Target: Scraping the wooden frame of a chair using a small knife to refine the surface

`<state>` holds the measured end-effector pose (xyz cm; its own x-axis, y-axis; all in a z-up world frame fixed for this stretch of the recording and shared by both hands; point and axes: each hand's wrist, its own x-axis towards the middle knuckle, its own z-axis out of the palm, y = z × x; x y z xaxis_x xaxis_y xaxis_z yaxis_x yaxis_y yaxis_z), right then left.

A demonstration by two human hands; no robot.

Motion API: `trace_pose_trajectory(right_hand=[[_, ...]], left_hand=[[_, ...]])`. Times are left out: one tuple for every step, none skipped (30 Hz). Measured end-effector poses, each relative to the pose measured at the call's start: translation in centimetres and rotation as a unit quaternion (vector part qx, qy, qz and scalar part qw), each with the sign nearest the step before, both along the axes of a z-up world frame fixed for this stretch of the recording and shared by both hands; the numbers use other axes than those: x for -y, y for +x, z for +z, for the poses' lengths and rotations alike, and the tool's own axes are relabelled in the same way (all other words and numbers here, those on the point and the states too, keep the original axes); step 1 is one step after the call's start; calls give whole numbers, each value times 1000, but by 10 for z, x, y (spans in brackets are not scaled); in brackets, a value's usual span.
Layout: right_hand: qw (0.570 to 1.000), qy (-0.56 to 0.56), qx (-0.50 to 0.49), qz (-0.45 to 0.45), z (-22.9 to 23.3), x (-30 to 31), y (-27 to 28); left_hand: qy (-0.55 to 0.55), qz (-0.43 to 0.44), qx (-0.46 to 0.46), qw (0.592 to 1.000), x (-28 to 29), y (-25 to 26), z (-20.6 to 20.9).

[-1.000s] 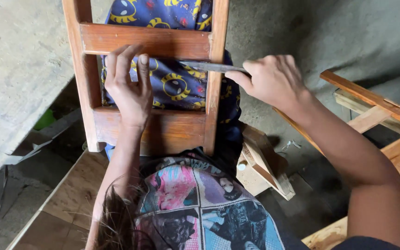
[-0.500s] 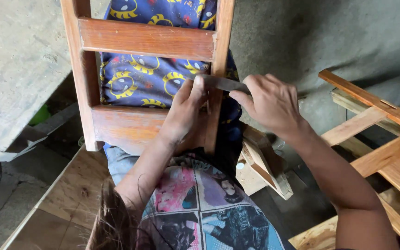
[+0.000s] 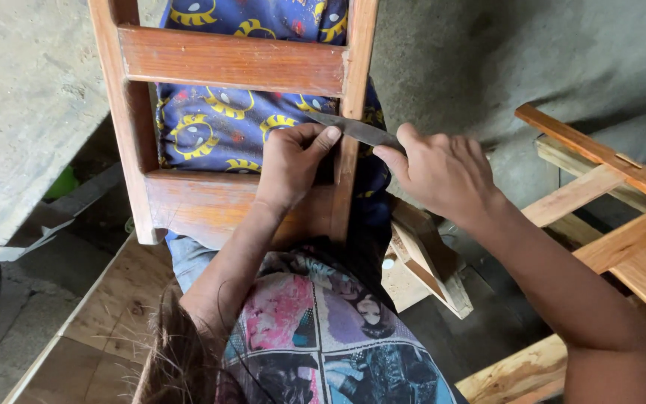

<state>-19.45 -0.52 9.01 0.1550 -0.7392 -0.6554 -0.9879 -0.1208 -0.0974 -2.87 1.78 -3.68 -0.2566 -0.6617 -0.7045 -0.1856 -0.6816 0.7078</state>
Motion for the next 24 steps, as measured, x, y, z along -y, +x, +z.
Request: trace_pose_trajectory(right_hand=[[1000,1,0,-3,-4,-1,-1],[1000,-8,3,4,-8,-3,-3],[1000,-16,4,10,-11,-5,-4],[1000,-14,2,5,-11,-5,-3],[999,-35,9,19,-12,-2,-3],[998,-56,15,33,-13,1,-2],[998,-55,16,32,-14,2,-3],[998,-57,20,32,-15,1,-4],[997,-59,24,34,-17,1,-4],[997,-59,24,33,-16,1,-3],[998,-57,32,23,-15,1,-3],[998,-54,40,13,-14,0,-3],[998,-54,39,11,-13,-2,-2],[997,-60,38,20,-10,-4,-1],[997,-67,36,29,-7,-6,0],[997,-67,34,27,-7,-9,1],[997,-66,33,25,-8,-9,2],[997,-64,31,23,-8,-8,3],[997,-66,31,25,-7,-8,2],[997,-71,29,32,-7,-9,1],[996,-75,28,39,-8,-9,1],[996,-78,29,41,-9,-10,2],[996,-76,30,36,-10,-11,2],[996,-75,30,30,-11,-12,2]], left_hand=[[1,-3,0,1000,-2,0,-3],[-6,12,-3,1000,-4,0,-5],[-12,26,-7,1000,-7,-1,-7],[-9,22,-8,1000,-11,-1,-9],[-22,32,1,999,-12,-3,-12],[-35,41,10,998,-14,-3,-16],[-34,40,11,999,-13,-4,-16],[-38,43,5,998,-13,-4,-16],[-43,47,0,998,-14,-4,-16],[-43,47,1,998,-13,-3,-16],[-46,47,-5,998,-13,-3,-15],[-50,48,-10,998,-13,-3,-15],[-49,46,-11,998,-14,-1,-15],[-48,40,-28,998,-14,1,-14],[-48,34,-46,997,-14,2,-13],[-48,32,-47,997,-17,3,-15],[-47,27,-40,998,-16,2,-17],[-47,21,-33,998,-15,2,-20],[-49,23,-33,998,-14,1,-17],[-51,32,-34,998,-13,0,-16],[-52,40,-35,997,-11,-1,-14],[-55,42,-34,997,-14,0,-17],[-55,40,-22,997,-15,0,-20],[-55,37,-9,998,-17,-1,-24]])
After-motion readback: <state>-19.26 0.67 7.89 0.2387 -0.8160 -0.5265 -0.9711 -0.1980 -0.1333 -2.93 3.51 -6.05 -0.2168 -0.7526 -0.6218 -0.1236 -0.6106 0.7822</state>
